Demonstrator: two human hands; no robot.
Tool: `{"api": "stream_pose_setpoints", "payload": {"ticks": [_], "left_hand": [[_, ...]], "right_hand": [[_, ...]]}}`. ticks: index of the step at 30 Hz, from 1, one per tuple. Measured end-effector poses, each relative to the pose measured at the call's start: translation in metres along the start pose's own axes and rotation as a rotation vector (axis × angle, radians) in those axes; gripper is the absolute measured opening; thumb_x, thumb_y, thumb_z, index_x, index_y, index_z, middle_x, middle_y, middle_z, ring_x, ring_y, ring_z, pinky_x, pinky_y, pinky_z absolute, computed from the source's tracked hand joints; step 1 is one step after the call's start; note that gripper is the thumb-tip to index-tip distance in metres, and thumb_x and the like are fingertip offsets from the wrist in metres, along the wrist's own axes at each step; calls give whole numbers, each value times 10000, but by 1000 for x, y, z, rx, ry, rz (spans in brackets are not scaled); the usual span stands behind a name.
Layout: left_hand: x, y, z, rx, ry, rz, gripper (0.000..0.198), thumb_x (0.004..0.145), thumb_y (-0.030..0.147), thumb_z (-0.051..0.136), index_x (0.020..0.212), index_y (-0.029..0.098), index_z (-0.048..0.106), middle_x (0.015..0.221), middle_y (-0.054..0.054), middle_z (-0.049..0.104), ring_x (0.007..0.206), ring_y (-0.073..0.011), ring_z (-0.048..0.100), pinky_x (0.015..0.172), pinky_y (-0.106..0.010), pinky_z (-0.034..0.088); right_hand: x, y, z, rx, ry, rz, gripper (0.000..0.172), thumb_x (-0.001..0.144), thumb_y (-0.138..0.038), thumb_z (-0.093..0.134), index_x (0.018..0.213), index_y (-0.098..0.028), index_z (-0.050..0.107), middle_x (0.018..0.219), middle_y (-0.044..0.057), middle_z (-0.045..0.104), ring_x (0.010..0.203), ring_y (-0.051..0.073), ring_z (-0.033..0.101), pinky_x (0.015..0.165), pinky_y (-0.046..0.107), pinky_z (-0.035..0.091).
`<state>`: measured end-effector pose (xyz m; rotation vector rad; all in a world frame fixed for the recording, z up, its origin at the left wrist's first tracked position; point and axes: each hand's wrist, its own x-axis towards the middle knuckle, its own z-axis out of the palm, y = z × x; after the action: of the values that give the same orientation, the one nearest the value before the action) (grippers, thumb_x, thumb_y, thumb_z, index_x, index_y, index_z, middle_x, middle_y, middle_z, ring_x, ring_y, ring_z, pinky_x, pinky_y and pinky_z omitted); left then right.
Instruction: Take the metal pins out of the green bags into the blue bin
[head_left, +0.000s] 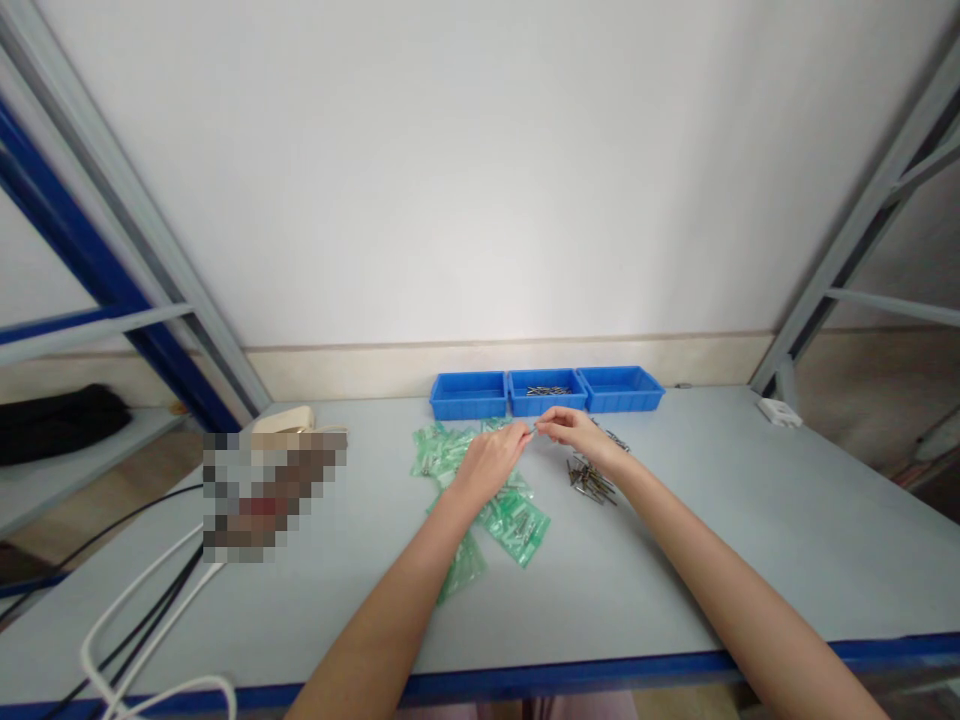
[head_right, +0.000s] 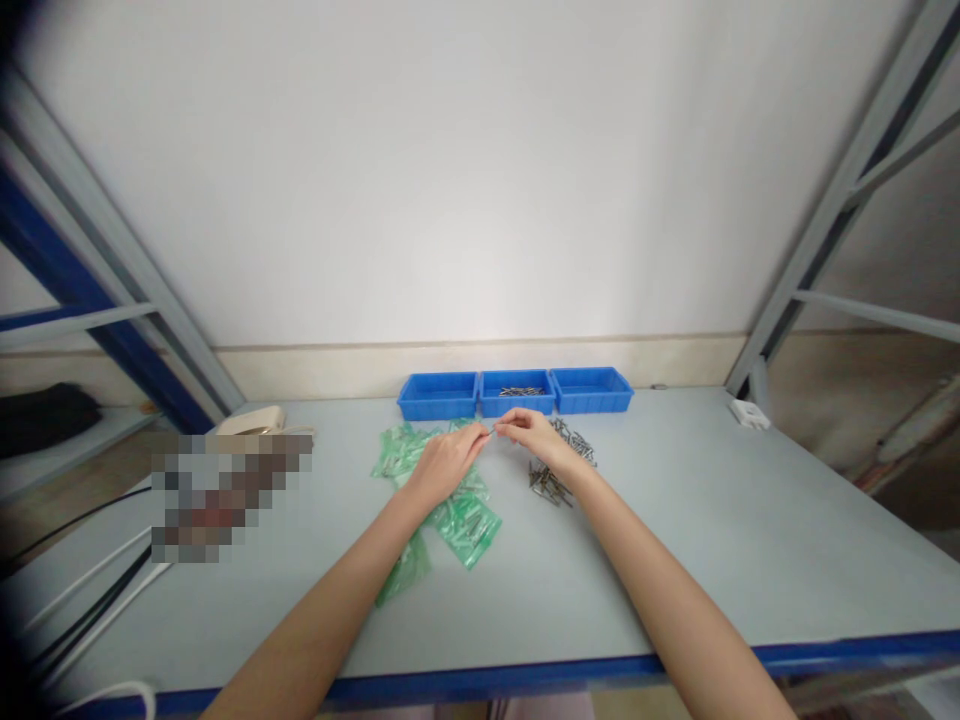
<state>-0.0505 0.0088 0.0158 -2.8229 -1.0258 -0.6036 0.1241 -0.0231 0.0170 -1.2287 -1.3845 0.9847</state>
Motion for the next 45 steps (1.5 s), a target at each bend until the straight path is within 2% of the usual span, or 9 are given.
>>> {"api": "stream_pose_setpoints", "payload": {"ticks": [5,10,13,19,25,28,34,40,45], "left_hand": [[0,0,-2,-63,9,-61,271,950,285,268,943,187,520,820,-16,643,701,-137,610,600,-211,382],[0,-2,0,-123,60,-86,275,945,329,280,943,191,518,764,-1,626,689,-132,600,586,-208,368],[0,-2,0,-127,64,-63,271,943,310,290,892,193,530,757,1,623,684,-128,593,586,-208,361],[-1,-2,-3,-146,60,-67,291,942,302,291,824,195,534,700,11,604,657,-123,580,594,-207,359],[0,-3,-1,-121,47,-79,286,945,316,293,852,193,534,688,11,613,642,-124,586,575,-203,353],[0,-3,-2,-106,51,-65,291,945,326,291,864,191,535,690,9,616,641,-128,589,569,-205,352],[-2,-3,-3,-110,69,-37,296,941,354,300,901,197,548,719,1,625,665,-127,593,583,-201,363],[-2,-5,-2,-60,82,-13,325,945,329,285,828,189,554,715,-12,629,671,-129,588,580,-207,345],[-2,-4,-2,-71,98,-13,334,946,345,280,829,186,549,709,-5,632,655,-127,593,565,-207,336]], "right_hand": [[-1,-2,-5,-326,24,-156,254,749,-404,571,744,-153,609,747,18,608,702,142,514,676,246,363],[-3,-2,-4,-408,-43,-167,378,847,-436,443,641,-150,579,631,-1,559,620,128,479,610,236,332],[-2,1,-4,-381,-84,-157,406,857,-455,422,634,-149,569,617,-3,533,589,118,446,580,235,324],[-1,3,-7,-192,-167,-155,320,782,-469,550,836,-155,581,752,13,566,686,131,496,600,226,383],[-3,-3,-11,-283,-161,-190,297,752,-439,609,822,-151,626,789,26,617,762,155,532,687,253,386],[-3,-3,-11,-318,-144,-203,299,781,-443,576,782,-150,634,760,28,631,754,161,547,706,261,390],[-5,-5,-7,-316,-149,-199,390,850,-480,455,703,-149,602,708,31,616,683,150,536,670,259,403],[-7,-8,-8,-247,-164,-187,332,804,-490,531,809,-162,580,727,16,587,674,139,513,641,245,404],[-10,-12,-6,-271,-199,-214,415,857,-510,429,659,-165,546,662,17,562,642,137,490,654,254,390]]}}
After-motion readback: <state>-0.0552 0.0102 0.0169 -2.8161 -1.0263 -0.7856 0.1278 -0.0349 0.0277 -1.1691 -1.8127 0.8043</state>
